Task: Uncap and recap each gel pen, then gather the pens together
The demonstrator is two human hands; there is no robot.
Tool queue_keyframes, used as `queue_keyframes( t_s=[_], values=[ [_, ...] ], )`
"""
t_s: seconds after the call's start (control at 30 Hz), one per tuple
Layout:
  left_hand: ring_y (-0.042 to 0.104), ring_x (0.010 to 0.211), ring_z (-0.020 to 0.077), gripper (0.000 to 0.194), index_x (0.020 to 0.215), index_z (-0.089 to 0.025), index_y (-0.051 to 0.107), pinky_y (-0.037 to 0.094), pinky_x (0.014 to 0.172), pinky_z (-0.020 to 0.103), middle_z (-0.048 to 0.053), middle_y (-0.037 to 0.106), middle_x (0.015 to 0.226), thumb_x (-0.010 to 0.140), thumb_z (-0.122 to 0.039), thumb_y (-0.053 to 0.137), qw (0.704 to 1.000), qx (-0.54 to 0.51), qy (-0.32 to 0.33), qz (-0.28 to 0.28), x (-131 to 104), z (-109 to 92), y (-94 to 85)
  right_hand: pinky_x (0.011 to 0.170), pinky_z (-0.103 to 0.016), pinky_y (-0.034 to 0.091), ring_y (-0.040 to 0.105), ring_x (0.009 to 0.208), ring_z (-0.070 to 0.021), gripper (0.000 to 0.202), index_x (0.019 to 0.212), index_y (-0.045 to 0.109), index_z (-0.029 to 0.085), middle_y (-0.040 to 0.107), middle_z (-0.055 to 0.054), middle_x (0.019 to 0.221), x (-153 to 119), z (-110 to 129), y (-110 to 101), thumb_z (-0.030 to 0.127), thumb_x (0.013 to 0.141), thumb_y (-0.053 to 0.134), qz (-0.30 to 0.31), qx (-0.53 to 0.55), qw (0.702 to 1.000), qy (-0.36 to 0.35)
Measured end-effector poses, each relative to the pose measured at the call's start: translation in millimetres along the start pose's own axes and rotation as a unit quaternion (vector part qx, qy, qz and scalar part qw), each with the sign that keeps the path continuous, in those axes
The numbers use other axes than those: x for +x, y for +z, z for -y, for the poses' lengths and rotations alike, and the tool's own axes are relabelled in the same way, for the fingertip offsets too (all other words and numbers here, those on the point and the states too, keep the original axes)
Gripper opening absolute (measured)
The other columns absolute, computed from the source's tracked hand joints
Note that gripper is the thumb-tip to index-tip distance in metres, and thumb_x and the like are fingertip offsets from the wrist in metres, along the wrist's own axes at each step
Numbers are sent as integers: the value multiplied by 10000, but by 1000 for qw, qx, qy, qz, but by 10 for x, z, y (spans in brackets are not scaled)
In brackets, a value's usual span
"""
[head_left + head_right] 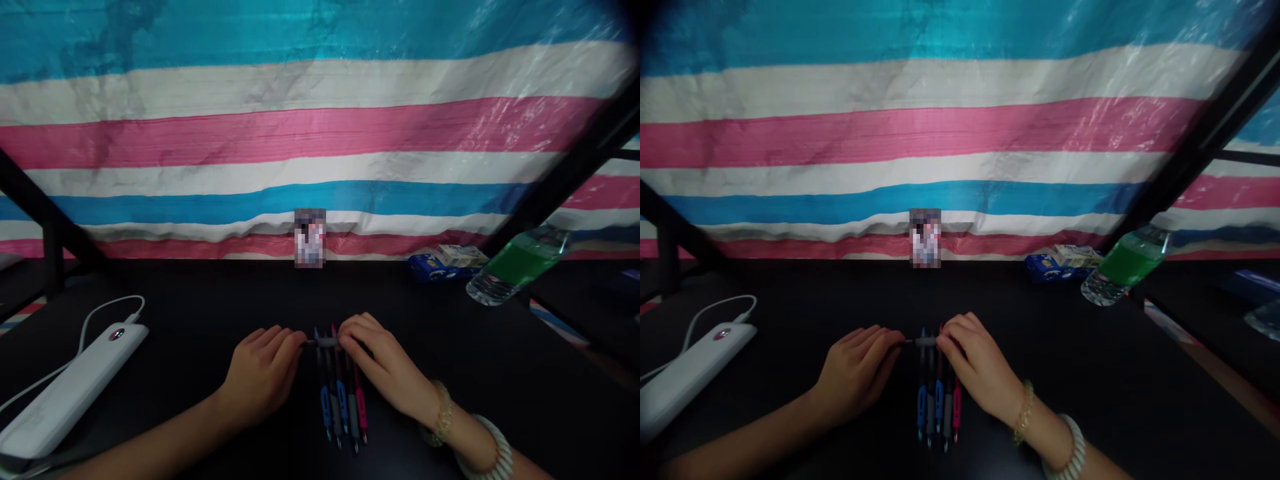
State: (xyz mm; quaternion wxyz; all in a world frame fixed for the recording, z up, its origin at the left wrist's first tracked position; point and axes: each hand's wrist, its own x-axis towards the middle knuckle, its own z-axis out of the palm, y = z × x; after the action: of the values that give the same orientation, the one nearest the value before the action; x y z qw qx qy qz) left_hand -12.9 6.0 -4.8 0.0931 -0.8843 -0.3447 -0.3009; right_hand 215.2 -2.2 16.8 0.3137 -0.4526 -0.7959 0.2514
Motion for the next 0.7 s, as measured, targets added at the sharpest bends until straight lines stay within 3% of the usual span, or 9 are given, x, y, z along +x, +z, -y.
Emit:
queue_keyframes(
  t_s=[0.1,0.2,0.37,0.5,0.7],
  values=[
    [631,704,195,134,1025,-160,543,467,622,327,41,686,834,923,-125,463,1000,4,3,-2,-4,7,-3,807,-355,434,558,853,-196,51,915,591,205,605,-31,894,5,-8,-6,183,925,546,-10,1,1000,11],
    [621,702,198,135,1027,-157,552,438,616,330,44,691,841,923,-125,471,1000,13,5,-5,2,13,-11,780,-336,446,577,867,-197,100,1011,610,209,628,-38,930,4,-8,-13,232,930,557,-10,15,999,28],
    [615,731,197,153,1030,-160,576,428,716,366,39,696,840,920,-108,483,1000,-3,7,-10,13,19,-17,626,-272,428,577,674,-158,188,841,642,198,625,-1,726,25,-19,3,241,957,501,27,43,997,51],
    [624,792,177,150,1016,-188,611,424,798,369,26,696,907,928,-121,509,998,-54,-38,-18,3,47,12,565,-249,416,573,624,-147,83,921,639,193,628,8,706,30,-91,48,230,901,568,6,75,993,87],
    [608,813,164,192,1026,-232,678,474,718,306,39,638,930,904,-143,559,983,-137,-108,-57,-3,119,38,566,-246,431,568,624,-143,49,871,622,193,598,17,691,30,-168,46,207,835,592,-41,101,988,107]
  ],
)
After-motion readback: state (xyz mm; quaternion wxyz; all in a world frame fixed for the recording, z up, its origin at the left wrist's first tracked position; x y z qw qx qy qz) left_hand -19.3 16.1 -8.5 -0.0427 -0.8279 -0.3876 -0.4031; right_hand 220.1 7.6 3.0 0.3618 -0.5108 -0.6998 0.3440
